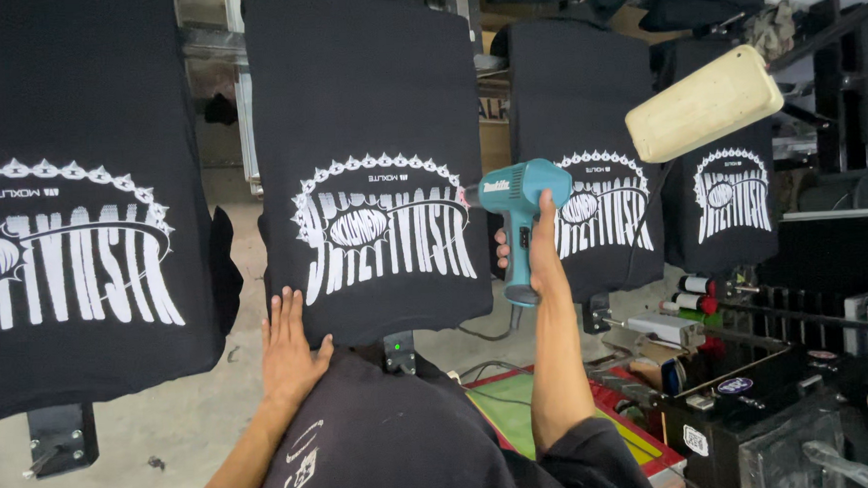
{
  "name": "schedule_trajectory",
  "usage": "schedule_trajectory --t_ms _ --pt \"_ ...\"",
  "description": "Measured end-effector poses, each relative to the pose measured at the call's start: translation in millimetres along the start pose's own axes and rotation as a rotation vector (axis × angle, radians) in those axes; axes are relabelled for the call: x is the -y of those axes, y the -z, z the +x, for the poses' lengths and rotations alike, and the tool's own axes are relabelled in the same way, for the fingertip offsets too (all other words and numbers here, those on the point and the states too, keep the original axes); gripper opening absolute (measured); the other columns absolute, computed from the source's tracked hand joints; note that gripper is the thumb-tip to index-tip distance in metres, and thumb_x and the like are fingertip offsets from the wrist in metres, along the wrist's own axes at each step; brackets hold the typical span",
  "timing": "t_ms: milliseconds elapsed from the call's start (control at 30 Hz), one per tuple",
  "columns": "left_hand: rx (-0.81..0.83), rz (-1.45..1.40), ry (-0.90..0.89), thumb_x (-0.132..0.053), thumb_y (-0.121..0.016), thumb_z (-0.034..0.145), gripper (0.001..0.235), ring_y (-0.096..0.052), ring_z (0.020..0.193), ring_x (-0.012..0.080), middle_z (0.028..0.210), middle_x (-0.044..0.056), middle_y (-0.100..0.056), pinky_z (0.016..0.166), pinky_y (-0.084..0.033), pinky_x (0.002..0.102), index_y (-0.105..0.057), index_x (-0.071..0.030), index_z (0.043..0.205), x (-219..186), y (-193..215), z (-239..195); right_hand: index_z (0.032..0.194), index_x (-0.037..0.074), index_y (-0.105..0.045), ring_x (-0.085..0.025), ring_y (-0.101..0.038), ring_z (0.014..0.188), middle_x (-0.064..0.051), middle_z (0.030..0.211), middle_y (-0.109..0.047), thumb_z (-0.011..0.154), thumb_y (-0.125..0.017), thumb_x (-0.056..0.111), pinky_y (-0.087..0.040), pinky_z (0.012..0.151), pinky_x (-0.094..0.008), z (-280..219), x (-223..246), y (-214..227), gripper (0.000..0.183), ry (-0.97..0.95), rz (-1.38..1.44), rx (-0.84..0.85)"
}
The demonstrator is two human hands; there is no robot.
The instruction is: The person uses a handheld heat gun to apply heat to white printed designs on black t-shirts mounted on a heat press. They move the heat gun over the design on each shirt in sequence, holding the fabric steady with their other hand.
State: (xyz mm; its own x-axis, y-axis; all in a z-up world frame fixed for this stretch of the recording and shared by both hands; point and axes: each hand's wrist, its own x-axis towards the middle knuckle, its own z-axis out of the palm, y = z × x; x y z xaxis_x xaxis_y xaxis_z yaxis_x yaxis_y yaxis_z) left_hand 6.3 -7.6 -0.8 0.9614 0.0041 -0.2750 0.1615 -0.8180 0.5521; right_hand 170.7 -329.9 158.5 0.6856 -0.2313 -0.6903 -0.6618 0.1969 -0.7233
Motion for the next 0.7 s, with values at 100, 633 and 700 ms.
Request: schedule_trajectory --t_ms 100,633,700 --pt "-0.012 0.019 -0.009 -0.040 -0.062 0.075 0.093 -0.016 0.146 0.0281 0.159 0.009 -0.017 0.113 -0.024 0.055 -0.017 -0.013 0.152 3.3 -4.6 -0.3 0.109 0.005 -0.061 -0.018 -0.052 0.047 -0.011 0.065 -0.053 0.073 -0.031 0.087 -0.048 0.037 -0.031 3.5 5.7 -7.4 0.095 0.030 -0.005 0.004" --pt "-0.051 -0.009 -0.089 -0.041 -0.052 0.083 0.084 -0.010 0.147 0.0267 0.159 0.007 -0.015 0.115 -0.014 0.048 -0.014 -0.010 0.151 3.9 1.0 -0.1 0.091 0.006 -0.054 -0.010 -0.043 0.044 -0.004 0.061 -0.048 0.075 -0.029 0.080 -0.037 0.037 -0.024 -17.2 19.0 -34.9 0.079 0.036 -0.014 0.170" --pt "-0.024 0.004 -0.072 -0.041 -0.053 0.083 0.085 -0.010 0.147 0.0270 0.159 0.008 -0.015 0.115 -0.015 0.048 -0.014 -0.009 0.151 1.8 4.8 -1.5 0.097 0.008 -0.053 -0.011 -0.044 0.047 -0.004 0.061 -0.047 0.078 -0.032 0.076 -0.038 0.039 -0.025 -25.4 15.1 -42.1 0.074 0.031 0.011 0.017"
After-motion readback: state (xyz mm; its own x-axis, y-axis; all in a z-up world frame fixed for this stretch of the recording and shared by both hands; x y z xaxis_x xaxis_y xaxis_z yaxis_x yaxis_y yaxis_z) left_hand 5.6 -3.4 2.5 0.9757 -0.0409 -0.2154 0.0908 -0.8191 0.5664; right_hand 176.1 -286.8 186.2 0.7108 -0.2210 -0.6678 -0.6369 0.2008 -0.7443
